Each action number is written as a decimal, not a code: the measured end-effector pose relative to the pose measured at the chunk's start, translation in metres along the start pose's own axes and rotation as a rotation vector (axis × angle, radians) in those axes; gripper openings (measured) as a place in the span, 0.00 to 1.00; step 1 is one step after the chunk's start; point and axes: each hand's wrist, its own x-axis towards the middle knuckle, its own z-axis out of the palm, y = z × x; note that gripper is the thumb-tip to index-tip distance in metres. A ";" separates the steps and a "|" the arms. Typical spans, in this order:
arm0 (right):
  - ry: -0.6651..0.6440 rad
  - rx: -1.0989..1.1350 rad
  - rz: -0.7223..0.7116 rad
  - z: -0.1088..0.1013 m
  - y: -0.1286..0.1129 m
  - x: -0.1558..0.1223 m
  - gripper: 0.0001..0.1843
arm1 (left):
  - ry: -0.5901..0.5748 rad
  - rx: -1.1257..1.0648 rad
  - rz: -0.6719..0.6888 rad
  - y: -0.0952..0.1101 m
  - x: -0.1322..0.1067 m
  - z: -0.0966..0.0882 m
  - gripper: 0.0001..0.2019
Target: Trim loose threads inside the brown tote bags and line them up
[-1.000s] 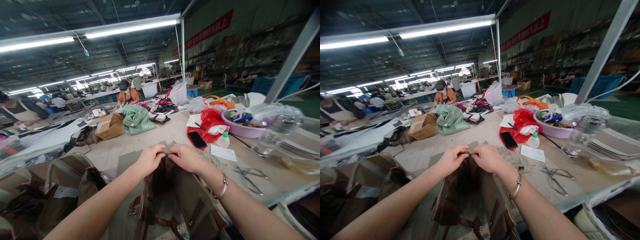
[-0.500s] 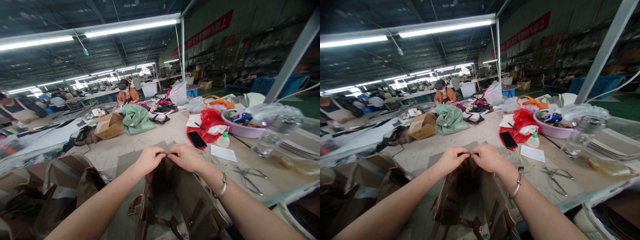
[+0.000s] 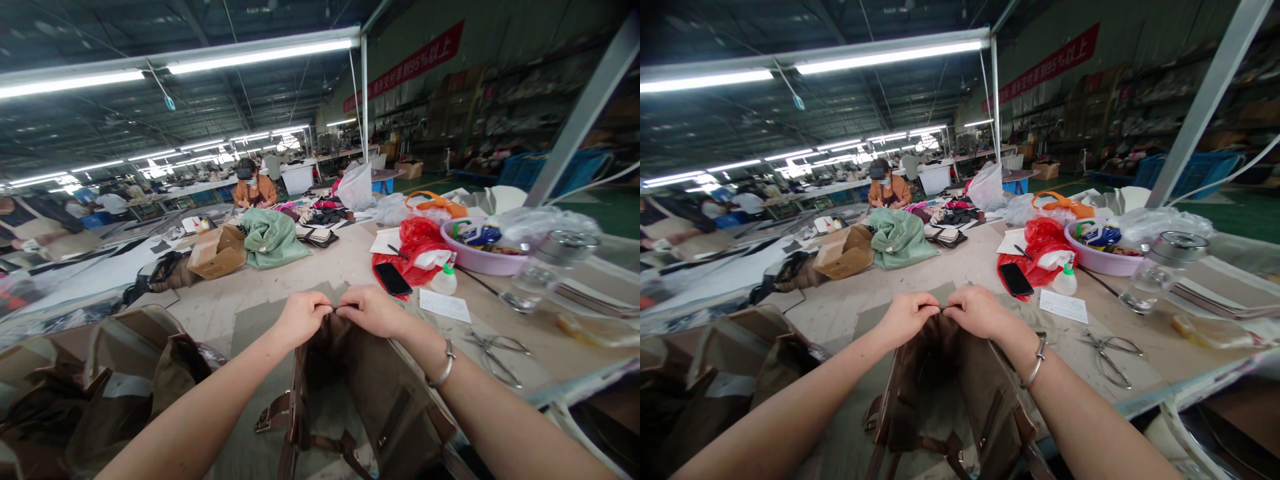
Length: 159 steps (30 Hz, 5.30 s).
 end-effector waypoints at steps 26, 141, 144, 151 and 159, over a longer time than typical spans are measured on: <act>-0.105 -0.505 0.351 0.001 -0.101 -0.027 0.14 | 0.036 -0.023 -0.075 0.022 -0.074 -0.008 0.10; 0.309 0.006 -0.119 0.030 -0.065 -0.047 0.06 | -0.021 -0.105 -0.173 0.024 -0.088 -0.002 0.06; 0.293 0.032 -0.135 0.028 -0.062 -0.048 0.05 | -0.026 -0.107 -0.160 0.025 -0.087 0.000 0.06; 0.319 0.032 -0.136 0.029 -0.064 -0.047 0.04 | -0.074 -0.128 -0.162 0.026 -0.086 -0.002 0.08; 0.309 0.036 -0.170 0.028 -0.060 -0.046 0.04 | -0.070 -0.145 -0.159 0.025 -0.086 -0.002 0.08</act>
